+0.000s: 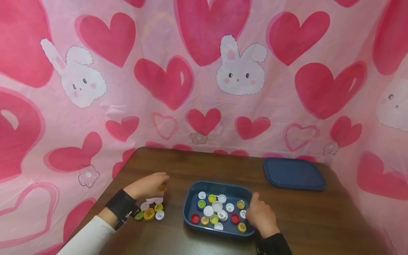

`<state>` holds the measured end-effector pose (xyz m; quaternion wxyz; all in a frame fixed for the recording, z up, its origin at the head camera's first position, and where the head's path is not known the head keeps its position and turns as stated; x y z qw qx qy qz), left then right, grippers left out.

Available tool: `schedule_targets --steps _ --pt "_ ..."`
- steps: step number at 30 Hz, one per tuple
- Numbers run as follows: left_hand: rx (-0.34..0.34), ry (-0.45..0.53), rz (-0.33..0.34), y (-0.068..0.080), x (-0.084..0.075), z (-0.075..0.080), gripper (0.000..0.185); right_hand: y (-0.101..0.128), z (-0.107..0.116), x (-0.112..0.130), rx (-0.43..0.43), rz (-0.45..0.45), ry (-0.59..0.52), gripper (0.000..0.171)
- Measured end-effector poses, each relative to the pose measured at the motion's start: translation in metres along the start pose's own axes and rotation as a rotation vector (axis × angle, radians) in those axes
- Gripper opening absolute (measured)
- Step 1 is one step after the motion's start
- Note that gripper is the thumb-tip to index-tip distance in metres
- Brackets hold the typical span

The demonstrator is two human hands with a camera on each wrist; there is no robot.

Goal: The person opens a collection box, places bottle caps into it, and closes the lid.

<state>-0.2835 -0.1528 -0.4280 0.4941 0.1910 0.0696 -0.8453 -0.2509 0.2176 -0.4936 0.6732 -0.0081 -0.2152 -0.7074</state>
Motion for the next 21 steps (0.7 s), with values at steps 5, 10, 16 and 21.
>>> schedule_targets --steps 5,10,16,21 --pt "0.028 -0.030 -0.093 -0.016 -0.043 0.001 0.029 0.000 0.000 0.000 0.016 -0.010 -0.001 0.041" --pt "0.080 -0.027 -0.150 -0.026 -0.080 -0.005 0.029 -0.001 -0.001 -0.001 0.025 -0.021 -0.008 0.043" --pt "0.161 -0.075 -0.183 -0.038 -0.108 -0.025 0.027 -0.001 -0.001 -0.001 0.008 -0.010 -0.006 0.039" --pt "0.215 -0.102 -0.231 -0.047 -0.120 -0.042 0.027 0.000 0.000 -0.001 -0.018 0.006 0.000 0.037"
Point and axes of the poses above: each hand's wrist, its own y-axis away from the middle knuckle, its own z-axis out of the back of the hand, x = y × z, the point moved 7 cm from there along -y, towards the middle knuckle, and after that the axes turned 6 degrees about y, right-handed, at the moved point
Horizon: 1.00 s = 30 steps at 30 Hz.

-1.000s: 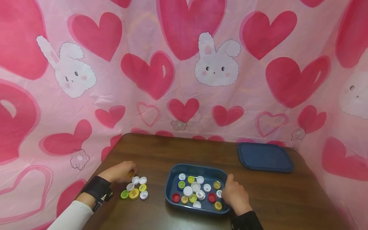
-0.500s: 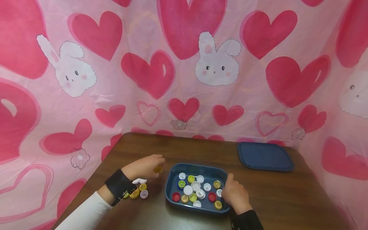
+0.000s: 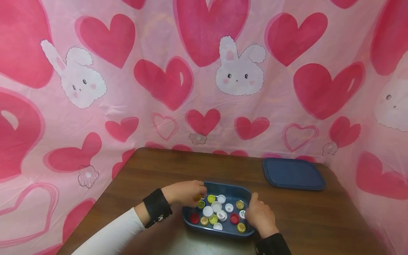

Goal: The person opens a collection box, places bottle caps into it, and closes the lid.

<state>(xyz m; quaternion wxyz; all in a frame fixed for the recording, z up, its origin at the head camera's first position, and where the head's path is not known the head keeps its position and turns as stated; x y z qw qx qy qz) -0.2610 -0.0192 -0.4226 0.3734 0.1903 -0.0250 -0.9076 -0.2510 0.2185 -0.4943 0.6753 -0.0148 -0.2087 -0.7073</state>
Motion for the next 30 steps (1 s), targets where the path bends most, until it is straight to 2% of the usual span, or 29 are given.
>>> schedule_targets --steps 9,15,19,25,30 --pt "0.064 -0.066 0.022 -0.014 -0.003 -0.016 0.018 0.001 0.001 0.001 -0.018 0.008 0.000 0.038" --pt "0.085 -0.057 0.047 -0.017 -0.001 -0.020 0.017 0.001 0.001 0.001 -0.017 0.002 -0.002 0.039" --pt "0.087 -0.071 0.041 -0.018 -0.002 -0.022 0.017 0.002 0.002 0.001 -0.038 0.020 0.000 0.039" --pt "0.077 -0.089 0.030 -0.019 -0.003 -0.022 0.019 0.001 0.001 0.002 -0.022 0.013 -0.008 0.039" --pt "0.049 -0.044 0.033 -0.016 0.002 -0.016 0.026 0.002 0.003 0.001 -0.021 0.015 -0.008 0.038"
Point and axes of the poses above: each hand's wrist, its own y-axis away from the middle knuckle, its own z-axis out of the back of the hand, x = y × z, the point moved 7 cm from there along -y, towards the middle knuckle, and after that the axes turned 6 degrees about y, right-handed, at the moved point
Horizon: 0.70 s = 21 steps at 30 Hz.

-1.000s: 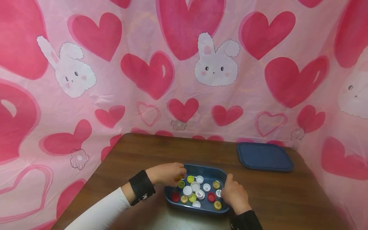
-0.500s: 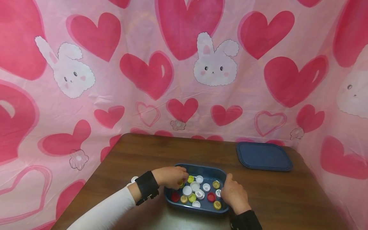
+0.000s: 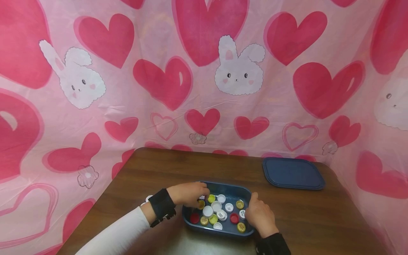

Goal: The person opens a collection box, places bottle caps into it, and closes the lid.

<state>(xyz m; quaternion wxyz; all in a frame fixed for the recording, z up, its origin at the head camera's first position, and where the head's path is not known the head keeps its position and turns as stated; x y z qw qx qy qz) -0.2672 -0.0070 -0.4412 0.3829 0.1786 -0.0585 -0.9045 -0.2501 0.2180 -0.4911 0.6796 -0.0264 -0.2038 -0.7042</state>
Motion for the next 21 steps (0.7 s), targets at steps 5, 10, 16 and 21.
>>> schedule_targets --steps 5,10,16,21 --pt "-0.045 0.057 0.010 0.009 0.009 0.011 0.032 0.001 0.001 0.000 0.009 -0.003 0.003 0.039" --pt "-0.099 0.068 0.032 0.024 0.021 0.023 0.031 0.001 0.001 0.000 0.002 -0.002 0.009 0.039" --pt "-0.173 0.066 0.032 0.045 0.041 0.033 0.027 0.000 0.001 0.001 -0.006 0.002 0.010 0.039" --pt "-0.197 0.061 0.069 0.062 0.065 0.033 0.029 0.000 0.000 0.000 -0.002 0.003 0.013 0.041"
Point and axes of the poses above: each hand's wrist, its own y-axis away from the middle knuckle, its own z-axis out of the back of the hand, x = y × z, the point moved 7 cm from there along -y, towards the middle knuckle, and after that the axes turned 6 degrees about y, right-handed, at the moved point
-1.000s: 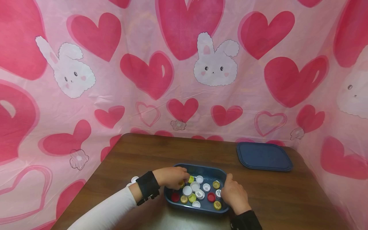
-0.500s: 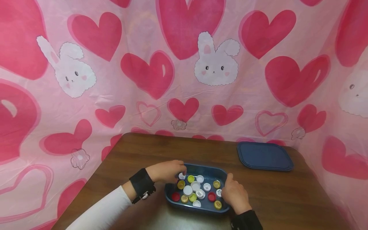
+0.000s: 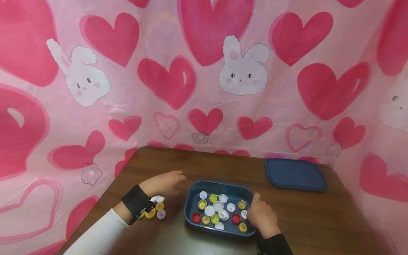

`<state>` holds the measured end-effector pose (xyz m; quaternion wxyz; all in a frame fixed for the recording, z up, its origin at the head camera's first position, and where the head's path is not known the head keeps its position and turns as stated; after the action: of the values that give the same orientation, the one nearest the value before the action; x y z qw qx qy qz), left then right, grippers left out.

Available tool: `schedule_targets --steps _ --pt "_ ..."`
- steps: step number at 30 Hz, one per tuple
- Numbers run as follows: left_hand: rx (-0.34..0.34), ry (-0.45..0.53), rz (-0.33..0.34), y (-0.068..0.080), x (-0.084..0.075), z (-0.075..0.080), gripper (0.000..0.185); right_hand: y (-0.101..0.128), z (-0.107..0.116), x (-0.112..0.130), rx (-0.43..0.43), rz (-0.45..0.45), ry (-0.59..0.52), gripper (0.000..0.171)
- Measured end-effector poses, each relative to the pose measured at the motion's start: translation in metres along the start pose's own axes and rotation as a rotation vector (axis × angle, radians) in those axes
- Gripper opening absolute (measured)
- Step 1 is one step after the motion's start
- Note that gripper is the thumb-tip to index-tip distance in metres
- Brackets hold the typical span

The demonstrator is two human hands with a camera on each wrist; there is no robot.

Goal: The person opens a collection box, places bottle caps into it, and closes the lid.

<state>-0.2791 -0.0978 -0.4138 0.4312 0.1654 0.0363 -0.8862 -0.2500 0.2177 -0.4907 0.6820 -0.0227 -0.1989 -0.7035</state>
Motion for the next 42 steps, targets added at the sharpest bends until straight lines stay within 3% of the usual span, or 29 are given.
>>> schedule_targets --steps 6,15,19,23,42 --pt "-0.011 0.027 0.095 0.018 0.031 0.000 0.031 0.000 0.001 -0.001 -0.006 0.007 -0.001 0.041" --pt "-0.015 0.129 0.265 0.048 0.067 -0.011 0.050 0.000 0.001 -0.001 -0.008 0.012 0.001 0.039" --pt "-0.010 0.152 0.283 0.055 0.078 -0.021 0.039 0.000 0.000 -0.001 -0.008 0.013 0.003 0.039" --pt "-0.016 0.187 0.302 0.061 0.087 -0.029 0.026 -0.001 -0.001 -0.001 -0.001 0.008 0.005 0.039" --pt "-0.034 0.201 0.349 0.062 0.099 -0.042 0.026 -0.002 -0.002 -0.001 0.002 0.006 0.006 0.040"
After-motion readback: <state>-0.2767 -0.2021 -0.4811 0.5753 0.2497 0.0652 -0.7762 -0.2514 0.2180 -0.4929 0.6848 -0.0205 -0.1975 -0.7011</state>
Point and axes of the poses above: each hand's wrist, its own y-axis away from the middle knuckle, its own z-axis out of the back of the hand, x = y × z, the point moved 7 cm from there along -y, towards the middle knuckle, and after that the axes turned 6 degrees about y, right-handed, at the moved point
